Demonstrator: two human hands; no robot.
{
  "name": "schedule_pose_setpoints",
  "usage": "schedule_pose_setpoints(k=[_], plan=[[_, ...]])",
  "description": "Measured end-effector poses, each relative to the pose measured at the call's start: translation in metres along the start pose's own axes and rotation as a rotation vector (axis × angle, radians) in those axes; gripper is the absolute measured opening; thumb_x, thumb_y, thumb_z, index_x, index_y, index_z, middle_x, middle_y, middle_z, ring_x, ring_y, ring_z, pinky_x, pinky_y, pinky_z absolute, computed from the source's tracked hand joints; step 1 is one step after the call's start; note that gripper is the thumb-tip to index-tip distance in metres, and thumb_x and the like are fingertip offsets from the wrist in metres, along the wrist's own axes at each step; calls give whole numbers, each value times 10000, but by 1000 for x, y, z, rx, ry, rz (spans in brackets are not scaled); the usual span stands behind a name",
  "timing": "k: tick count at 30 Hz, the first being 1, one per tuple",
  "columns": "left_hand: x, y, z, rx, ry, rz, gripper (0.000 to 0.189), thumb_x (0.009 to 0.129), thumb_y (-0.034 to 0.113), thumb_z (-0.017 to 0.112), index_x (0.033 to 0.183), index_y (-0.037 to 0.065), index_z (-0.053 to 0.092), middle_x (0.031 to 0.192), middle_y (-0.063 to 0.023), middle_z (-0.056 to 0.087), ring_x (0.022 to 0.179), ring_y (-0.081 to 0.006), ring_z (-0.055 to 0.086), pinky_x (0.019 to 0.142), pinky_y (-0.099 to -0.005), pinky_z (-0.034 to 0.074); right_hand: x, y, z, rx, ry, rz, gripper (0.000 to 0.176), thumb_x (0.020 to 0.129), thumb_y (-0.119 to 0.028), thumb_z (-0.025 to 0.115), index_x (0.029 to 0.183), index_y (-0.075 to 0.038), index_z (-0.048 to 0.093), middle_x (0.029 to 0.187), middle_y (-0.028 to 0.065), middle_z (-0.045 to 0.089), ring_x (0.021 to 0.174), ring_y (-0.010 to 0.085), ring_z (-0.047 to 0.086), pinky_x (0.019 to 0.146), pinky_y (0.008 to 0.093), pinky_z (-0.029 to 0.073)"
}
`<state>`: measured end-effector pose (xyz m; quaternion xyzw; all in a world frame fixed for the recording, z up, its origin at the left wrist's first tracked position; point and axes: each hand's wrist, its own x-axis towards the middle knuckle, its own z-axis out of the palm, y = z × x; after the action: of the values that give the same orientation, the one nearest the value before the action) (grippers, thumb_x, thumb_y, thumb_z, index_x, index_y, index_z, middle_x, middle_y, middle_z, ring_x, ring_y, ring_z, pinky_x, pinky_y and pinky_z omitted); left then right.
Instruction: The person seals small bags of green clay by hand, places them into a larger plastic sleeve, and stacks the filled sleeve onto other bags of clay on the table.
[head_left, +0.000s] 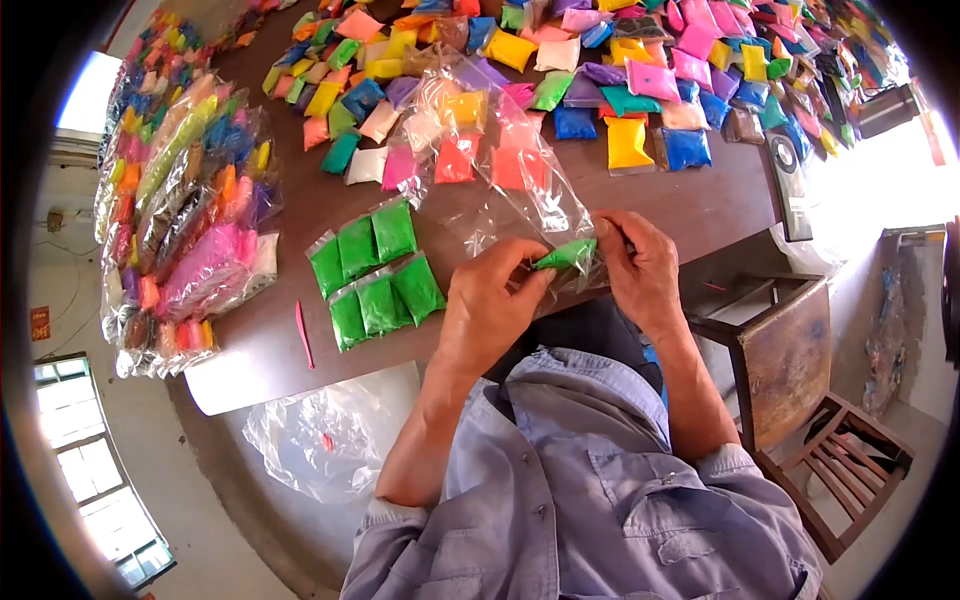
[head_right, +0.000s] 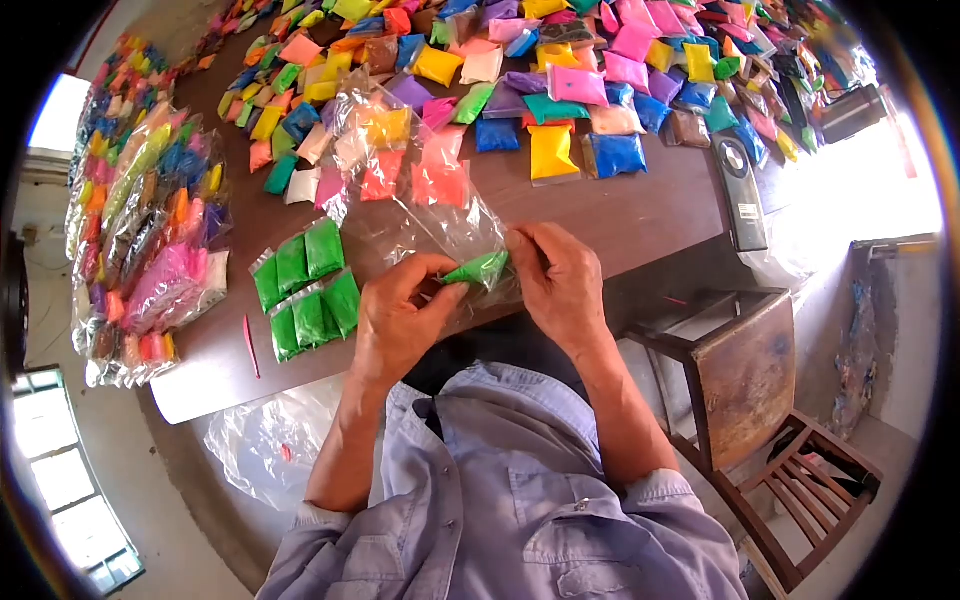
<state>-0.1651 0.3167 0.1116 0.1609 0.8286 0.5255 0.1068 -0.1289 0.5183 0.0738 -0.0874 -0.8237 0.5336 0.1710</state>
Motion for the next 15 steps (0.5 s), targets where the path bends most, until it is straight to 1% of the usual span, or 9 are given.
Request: schedule_pose_setpoints(k=[2, 4, 6, 7, 8, 9, 10, 13, 15], plan=[[1, -12, 5, 84, 50, 109, 180, 915, 5, 819, 1084, 8, 758, 876, -76, 774, 766, -113, 733, 664, -273, 576, 1, -4, -3, -18, -18, 1, 150, 1034, -116, 708, 1115, -1, 760, 898, 150, 718, 756, 248, 704, 694, 341, 538], [-1, -16, 8, 101, 85, 122, 183, 914, 6, 823, 1084, 7, 757, 862, -82, 773, 753, -117, 737, 657, -277, 575, 1, -8, -3, -39, -36, 1, 162, 1031, -125, 713, 1122, 1, 758, 914, 145, 719, 761, 260, 709, 696, 341, 541], [-3, -17, 10, 114, 124, 133, 186, 912, 8, 826, 1084, 6, 756, 849, -89, 772, 741, -122, 740, 649, -281, 575, -3, -14, 2, 34, 67, -16, 222, 984, -153, 777, 1151, -9, 755, 954, 123, 719, 800, 287, 708, 710, 350, 547], [-4, -18, 9, 81, 116, 57, 185, 907, 19, 825, 1075, 18, 746, 902, -127, 772, 783, -205, 762, 673, -333, 586, -5, -14, 1, 29, 64, -16, 222, 984, -153, 777, 1151, -9, 755, 954, 123, 719, 800, 287, 708, 710, 350, 547], [-4, -18, 9, 49, 108, -18, 185, 902, 29, 824, 1065, 29, 737, 956, -165, 772, 826, -289, 785, 697, -385, 597, -6, -13, 0, -66, 151, -105, 256, 939, -168, 818, 1142, -25, 754, 961, 114, 714, 830, 296, 707, 722, 364, 552], [-3, -18, 9, 44, 113, -18, 185, 902, 29, 824, 1065, 29, 737, 956, -165, 772, 826, -289, 785, 697, -385, 597, -7, -12, 0, -159, 237, -195, 296, 895, -184, 858, 1132, -41, 753, 967, 105, 709, 859, 306, 706, 733, 378, 557], [-3, -18, 9, 37, 110, 16, 186, 905, 31, 822, 1070, 34, 735, 956, -163, 771, 818, -298, 782, 699, -392, 598, -8, -15, -1, -162, 233, -197, 296, 895, -184, 858, 1132, -41, 753, 967, 105, 709, 859, 306, 706, 733, 378, 557], [0, -22, 11, 60, 110, 109, 187, 912, 37, 817, 1077, 43, 728, 963, -160, 768, 806, -328, 775, 697, -409, 599, -10, -33, -1, -327, 161, -355, 269, 802, -161, 893, 1007, -101, 729, 955, 79, 696, 886, 316, 697, 735, 431, 558], [0, -23, 12, 86, 119, 165, 188, 916, 41, 815, 1080, 48, 723, 969, -157, 766, 803, -348, 769, 692, -419, 600, -15, -33, 4, -376, 133, -348, 262, 797, -145, 888, 998, -101, 726, 948, 74, 695, 874, 309, 695, 720, 426, 555]])
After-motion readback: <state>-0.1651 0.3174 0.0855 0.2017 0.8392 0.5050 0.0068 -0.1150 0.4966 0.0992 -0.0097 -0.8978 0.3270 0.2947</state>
